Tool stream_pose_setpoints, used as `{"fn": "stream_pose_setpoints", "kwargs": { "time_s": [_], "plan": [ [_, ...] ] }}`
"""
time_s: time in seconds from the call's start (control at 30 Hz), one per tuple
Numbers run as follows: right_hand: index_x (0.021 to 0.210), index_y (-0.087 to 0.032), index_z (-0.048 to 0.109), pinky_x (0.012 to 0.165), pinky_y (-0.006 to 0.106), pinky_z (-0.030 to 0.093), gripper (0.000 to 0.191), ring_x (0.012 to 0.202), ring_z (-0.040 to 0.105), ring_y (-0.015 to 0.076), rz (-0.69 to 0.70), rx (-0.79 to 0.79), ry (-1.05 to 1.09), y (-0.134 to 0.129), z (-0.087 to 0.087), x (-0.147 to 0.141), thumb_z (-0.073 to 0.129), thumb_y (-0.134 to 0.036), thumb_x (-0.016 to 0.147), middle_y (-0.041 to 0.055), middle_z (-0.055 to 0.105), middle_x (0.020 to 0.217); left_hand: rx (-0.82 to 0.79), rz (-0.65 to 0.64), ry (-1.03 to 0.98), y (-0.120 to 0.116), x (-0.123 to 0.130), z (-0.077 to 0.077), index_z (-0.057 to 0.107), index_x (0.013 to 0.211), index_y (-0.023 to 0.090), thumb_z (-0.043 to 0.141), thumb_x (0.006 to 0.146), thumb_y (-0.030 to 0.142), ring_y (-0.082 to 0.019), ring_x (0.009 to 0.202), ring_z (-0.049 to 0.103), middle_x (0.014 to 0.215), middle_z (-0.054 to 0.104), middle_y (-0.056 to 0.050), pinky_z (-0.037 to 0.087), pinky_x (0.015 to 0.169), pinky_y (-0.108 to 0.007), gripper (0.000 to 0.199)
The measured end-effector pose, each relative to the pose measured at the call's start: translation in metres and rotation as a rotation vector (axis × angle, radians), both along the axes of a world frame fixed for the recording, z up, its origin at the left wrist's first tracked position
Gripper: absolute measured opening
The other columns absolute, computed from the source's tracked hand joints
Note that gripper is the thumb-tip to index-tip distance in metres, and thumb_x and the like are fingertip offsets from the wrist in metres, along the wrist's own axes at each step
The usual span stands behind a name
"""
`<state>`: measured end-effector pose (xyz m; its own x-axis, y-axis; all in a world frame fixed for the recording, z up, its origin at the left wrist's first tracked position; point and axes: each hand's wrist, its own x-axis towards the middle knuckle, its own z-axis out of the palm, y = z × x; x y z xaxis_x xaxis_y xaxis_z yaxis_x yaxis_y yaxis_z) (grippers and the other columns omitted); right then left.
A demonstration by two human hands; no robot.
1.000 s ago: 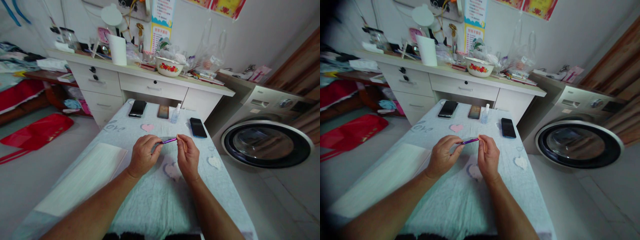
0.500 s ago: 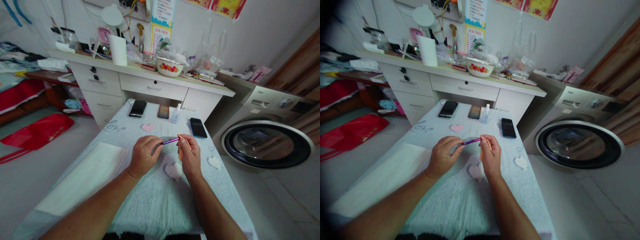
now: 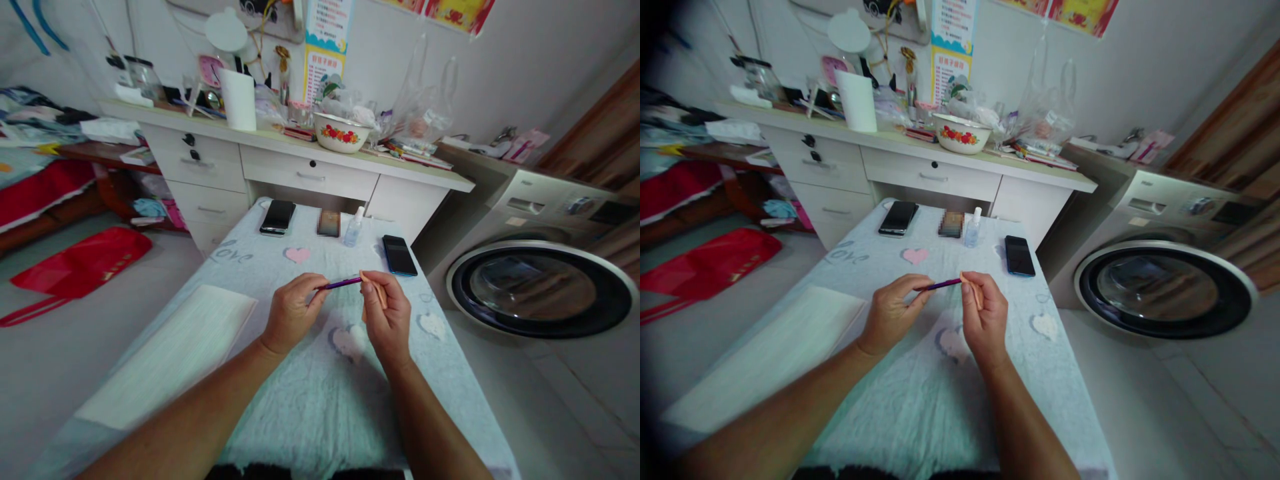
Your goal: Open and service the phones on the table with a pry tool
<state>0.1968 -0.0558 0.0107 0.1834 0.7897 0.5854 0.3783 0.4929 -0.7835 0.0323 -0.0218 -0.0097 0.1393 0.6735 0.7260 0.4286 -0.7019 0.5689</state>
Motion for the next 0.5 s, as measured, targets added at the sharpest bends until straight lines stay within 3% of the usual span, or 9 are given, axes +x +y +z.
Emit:
{"fn": "stream_pose_setpoints", "kwargs": {
  "time_s": [0.2, 0.5],
  "plan": [
    [0.107, -0.023, 0.061, 0.078, 0.032, 0.050, 0.018, 0.089, 0.063, 0.0180, -0.061, 0.158, -0.194, 0.0007, -0.0019, 0.0006, 0.051, -0.020, 0.092, 0.0046, 0.065, 0.094, -0.074, 0.000, 0.008, -0.0031, -0.0003, 0.0015, 0.065, 0.090, 0.019, 0.061, 0.081, 0.012, -0.013, 0.077, 0.067, 0.084, 0.071, 0.000, 0.054, 0.074, -0.025, 0.012],
    [0.108, -0.022, 0.060, 0.074, 0.031, 0.049, 0.020, 0.083, 0.062, 0.0168, -0.038, 0.165, -0.271, 0.0000, -0.0013, -0.0021, 0.050, -0.018, 0.092, 0.0037, 0.063, 0.089, 0.065, -0.046, 0.187, -0.0059, -0.0071, 0.0041, 0.063, 0.095, 0.018, 0.059, 0.083, 0.018, -0.017, 0.082, 0.067, 0.089, 0.071, -0.004, 0.054, 0.076, -0.030, 0.012]
  ]
}}
